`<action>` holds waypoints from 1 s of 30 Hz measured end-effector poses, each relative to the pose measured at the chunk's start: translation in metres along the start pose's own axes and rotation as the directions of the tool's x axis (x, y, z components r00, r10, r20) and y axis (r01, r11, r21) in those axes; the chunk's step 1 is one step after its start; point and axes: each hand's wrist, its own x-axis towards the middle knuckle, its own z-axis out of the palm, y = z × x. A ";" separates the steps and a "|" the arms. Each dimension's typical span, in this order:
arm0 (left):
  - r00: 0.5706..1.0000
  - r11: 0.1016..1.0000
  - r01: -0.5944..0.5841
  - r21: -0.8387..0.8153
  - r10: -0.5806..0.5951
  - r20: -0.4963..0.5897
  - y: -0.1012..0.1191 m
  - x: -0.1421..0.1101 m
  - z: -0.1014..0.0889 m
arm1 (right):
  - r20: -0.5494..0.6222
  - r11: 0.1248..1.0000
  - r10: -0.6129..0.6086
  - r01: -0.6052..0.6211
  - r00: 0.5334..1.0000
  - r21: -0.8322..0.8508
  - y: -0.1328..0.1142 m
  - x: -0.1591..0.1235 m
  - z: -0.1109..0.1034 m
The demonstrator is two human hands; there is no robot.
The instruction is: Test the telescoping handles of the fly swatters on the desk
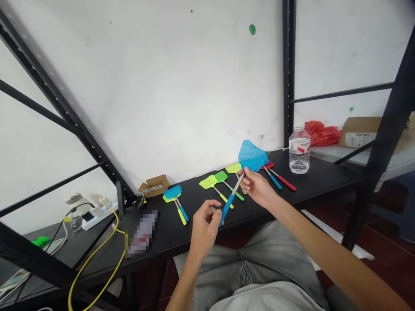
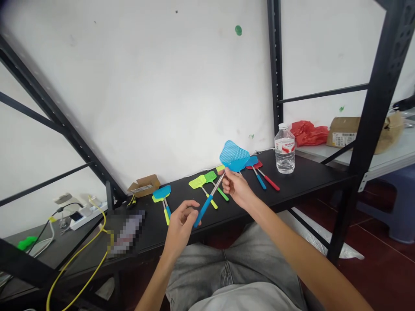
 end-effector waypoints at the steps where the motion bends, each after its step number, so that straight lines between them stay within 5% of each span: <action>1: 0.999 1.000 0.012 0.013 -0.012 0.034 0.000 0.000 0.002 | 0.029 1.000 0.003 -0.003 1.000 0.000 0.001 -0.003 0.005; 8: 0.994 1.000 -0.016 0.022 0.014 0.110 0.005 -0.004 0.016 | 0.292 0.979 0.059 0.001 0.955 -0.202 0.011 -0.022 0.035; 16: 0.996 1.000 -0.005 -0.021 0.007 0.089 0.011 -0.005 0.019 | 0.196 0.990 0.017 0.011 0.980 -0.141 0.014 -0.025 0.041; 22: 0.976 0.991 0.083 -0.104 -0.059 0.211 0.012 -0.004 0.019 | 0.148 0.999 0.041 -0.039 0.988 -0.014 0.012 -0.020 0.037; 25: 0.981 0.998 0.035 -0.045 -0.026 0.190 0.012 -0.006 0.020 | 0.134 1.000 0.008 -0.004 0.991 -0.030 0.006 -0.018 0.035; 30: 0.979 0.976 -0.067 0.206 0.024 0.201 0.017 -0.011 0.015 | -0.049 0.994 -0.099 0.097 0.994 -0.041 -0.016 -0.007 0.014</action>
